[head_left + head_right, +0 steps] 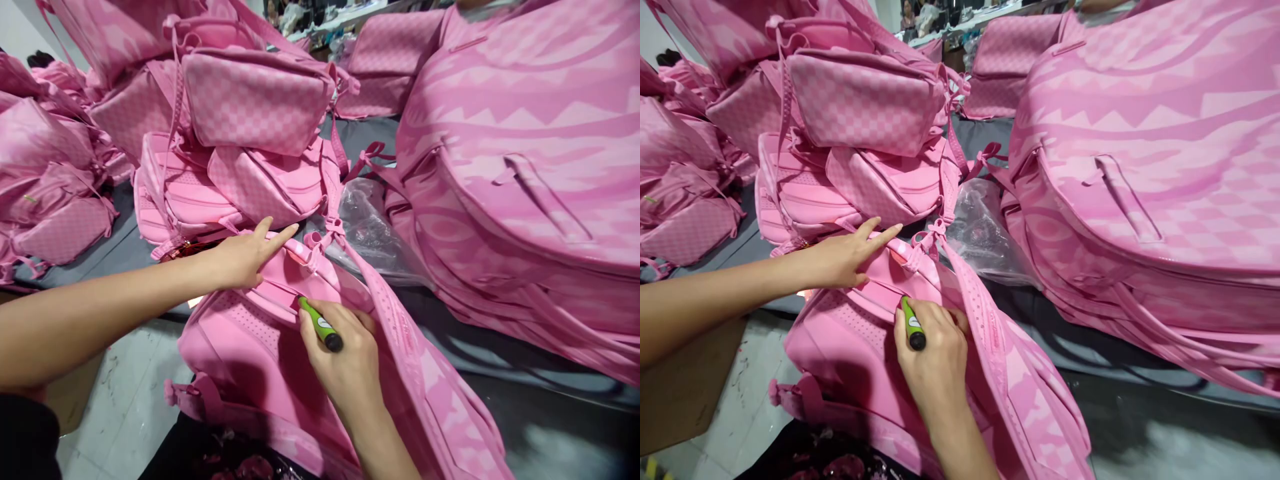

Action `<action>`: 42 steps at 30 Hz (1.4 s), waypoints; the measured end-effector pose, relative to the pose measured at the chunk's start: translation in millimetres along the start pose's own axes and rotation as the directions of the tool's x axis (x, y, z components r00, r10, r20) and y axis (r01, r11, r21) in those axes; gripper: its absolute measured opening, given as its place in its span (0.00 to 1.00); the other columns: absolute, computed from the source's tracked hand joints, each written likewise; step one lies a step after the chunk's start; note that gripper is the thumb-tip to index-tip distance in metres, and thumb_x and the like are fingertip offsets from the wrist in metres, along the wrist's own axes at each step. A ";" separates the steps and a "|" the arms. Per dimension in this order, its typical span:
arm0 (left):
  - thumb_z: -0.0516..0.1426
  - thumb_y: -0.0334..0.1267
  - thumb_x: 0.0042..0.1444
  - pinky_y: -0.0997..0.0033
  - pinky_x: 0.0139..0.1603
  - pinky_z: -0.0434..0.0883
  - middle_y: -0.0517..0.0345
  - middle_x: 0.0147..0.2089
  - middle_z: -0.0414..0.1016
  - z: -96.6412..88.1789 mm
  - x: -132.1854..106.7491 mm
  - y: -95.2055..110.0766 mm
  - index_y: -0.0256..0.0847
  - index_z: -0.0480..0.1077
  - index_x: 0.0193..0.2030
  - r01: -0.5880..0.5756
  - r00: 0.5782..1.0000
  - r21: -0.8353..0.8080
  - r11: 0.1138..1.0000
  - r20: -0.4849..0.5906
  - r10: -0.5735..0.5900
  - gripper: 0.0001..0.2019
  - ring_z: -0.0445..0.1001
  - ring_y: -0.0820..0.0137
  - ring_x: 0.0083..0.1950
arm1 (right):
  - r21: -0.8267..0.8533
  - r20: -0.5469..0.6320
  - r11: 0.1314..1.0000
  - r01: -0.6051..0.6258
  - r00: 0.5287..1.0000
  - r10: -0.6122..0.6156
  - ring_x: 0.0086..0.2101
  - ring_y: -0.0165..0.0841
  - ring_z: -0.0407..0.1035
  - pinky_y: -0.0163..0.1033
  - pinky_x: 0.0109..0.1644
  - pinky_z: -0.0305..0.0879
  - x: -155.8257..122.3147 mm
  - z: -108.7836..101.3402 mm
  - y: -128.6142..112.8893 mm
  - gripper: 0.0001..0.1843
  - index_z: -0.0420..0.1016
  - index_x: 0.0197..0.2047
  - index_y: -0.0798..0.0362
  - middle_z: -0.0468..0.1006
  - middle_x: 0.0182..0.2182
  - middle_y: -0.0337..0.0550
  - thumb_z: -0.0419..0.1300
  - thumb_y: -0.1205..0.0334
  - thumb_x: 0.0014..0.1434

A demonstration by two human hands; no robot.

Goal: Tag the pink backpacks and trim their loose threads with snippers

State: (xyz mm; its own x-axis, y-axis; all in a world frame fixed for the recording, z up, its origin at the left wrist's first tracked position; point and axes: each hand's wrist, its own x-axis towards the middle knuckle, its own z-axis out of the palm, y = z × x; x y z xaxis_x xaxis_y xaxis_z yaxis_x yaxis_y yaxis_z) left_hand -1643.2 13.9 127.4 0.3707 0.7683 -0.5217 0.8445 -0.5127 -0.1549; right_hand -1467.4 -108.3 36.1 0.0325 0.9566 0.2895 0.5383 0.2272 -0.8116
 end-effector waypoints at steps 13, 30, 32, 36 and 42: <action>0.55 0.25 0.54 0.68 0.42 0.71 0.39 0.62 0.58 6.7 12.9 -6.6 0.43 0.28 0.75 -0.161 0.986 -0.017 0.987 -0.052 0.160 0.49 0.76 0.63 0.47 | 0.083 0.014 0.997 0.005 1.000 -0.006 0.36 0.35 0.77 0.44 0.44 0.57 14.4 22.7 -9.2 0.07 0.78 0.43 0.51 0.83 0.38 0.39 0.63 0.60 0.62; 0.54 0.26 0.54 0.72 0.30 0.67 0.41 0.61 0.59 25.7 26.9 -19.6 0.43 0.28 0.75 -0.214 0.967 0.001 0.977 -0.139 0.212 0.48 0.74 0.70 0.36 | 0.177 0.076 0.984 -0.009 0.997 -0.005 0.40 0.37 0.78 0.46 0.46 0.60 27.8 44.8 -15.6 0.09 0.79 0.45 0.49 0.84 0.41 0.41 0.63 0.65 0.60; 0.54 0.26 0.54 0.72 0.29 0.67 0.41 0.61 0.59 26.3 28.4 -20.3 0.43 0.28 0.75 -0.220 0.964 0.003 0.975 -0.149 0.218 0.48 0.73 0.71 0.34 | 0.180 0.083 0.984 -0.014 0.997 -0.001 0.40 0.37 0.78 0.46 0.46 0.61 27.8 45.5 -15.7 0.10 0.79 0.46 0.49 0.84 0.41 0.40 0.63 0.65 0.60; 0.55 0.26 0.53 0.73 0.28 0.67 0.41 0.61 0.59 25.4 30.5 -18.7 0.43 0.29 0.75 -0.198 0.973 0.003 0.980 -0.120 0.197 0.49 0.74 0.70 0.36 | 0.144 0.032 0.989 -0.039 0.999 0.035 0.40 0.37 0.78 0.47 0.46 0.61 29.6 46.7 -16.9 0.09 0.79 0.45 0.49 0.84 0.41 0.41 0.63 0.64 0.60; 0.56 0.25 0.52 0.72 0.30 0.67 0.40 0.61 0.58 25.5 31.2 -16.9 0.44 0.29 0.75 -0.186 0.976 -0.015 0.982 -0.114 0.183 0.50 0.75 0.67 0.40 | 0.160 0.088 0.985 -0.057 0.995 0.044 0.39 0.36 0.77 0.46 0.47 0.63 28.0 38.5 -9.7 0.09 0.80 0.46 0.48 0.84 0.41 0.40 0.64 0.63 0.61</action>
State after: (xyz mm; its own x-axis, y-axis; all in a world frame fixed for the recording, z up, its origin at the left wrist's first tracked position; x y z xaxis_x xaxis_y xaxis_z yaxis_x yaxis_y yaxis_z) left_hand -1655.8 36.7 92.4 0.5610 0.7000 -0.4419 0.7665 -0.6409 -0.0421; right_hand -1504.1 -76.7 32.4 -0.0180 0.9780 0.2080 0.3934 0.1982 -0.8977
